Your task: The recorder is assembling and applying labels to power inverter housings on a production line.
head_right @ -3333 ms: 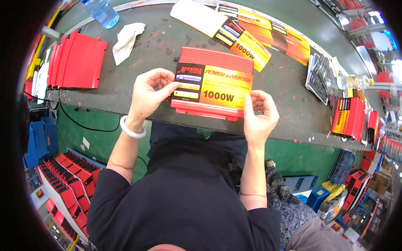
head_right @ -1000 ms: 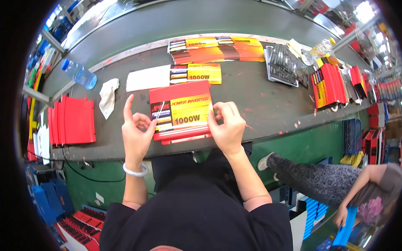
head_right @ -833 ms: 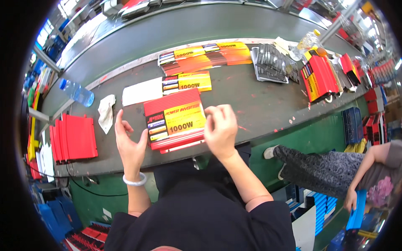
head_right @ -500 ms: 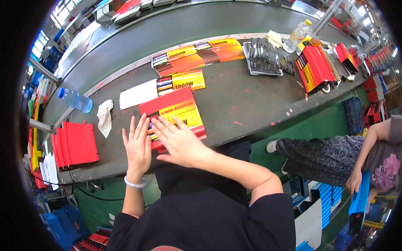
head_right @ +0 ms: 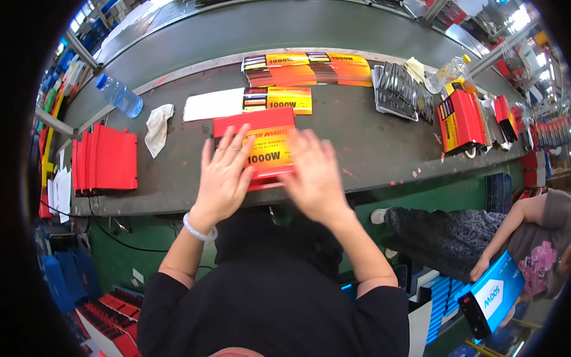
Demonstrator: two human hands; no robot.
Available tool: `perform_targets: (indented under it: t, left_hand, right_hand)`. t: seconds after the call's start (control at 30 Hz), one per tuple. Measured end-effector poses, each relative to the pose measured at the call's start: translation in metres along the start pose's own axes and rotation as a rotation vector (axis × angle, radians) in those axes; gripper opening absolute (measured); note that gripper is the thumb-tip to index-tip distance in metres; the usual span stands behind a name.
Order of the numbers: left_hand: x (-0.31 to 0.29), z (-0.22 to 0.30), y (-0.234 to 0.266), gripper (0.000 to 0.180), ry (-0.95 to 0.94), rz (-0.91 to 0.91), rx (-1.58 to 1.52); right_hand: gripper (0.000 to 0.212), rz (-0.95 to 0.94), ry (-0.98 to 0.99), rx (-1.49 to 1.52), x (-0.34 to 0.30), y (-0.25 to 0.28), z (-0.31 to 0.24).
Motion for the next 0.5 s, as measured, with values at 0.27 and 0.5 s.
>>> perform_targets:
  t: [0.27, 0.5]
  left_hand:
    - [-0.001, -0.027, -0.01, 0.053, 0.03, -0.028, 0.114]
    - [-0.021, -0.053, -0.006, 0.073, 0.21, 0.01, 0.071]
  right_hand:
    - [0.07, -0.193, 0.129, -0.142, 0.002, -0.024, -0.024]
    - [0.069, -0.192, -0.341, -0.253, -0.051, -0.021, 0.08]
Point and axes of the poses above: each hand's wrist, its own x-axis towards the middle knuckle, its own y-axis out of the back of the hand, z = x × y, the point moved 10 cm from there along x, towards the middle knuckle, and after that the axes turned 8 degrees about y, right-handed, at the moved point
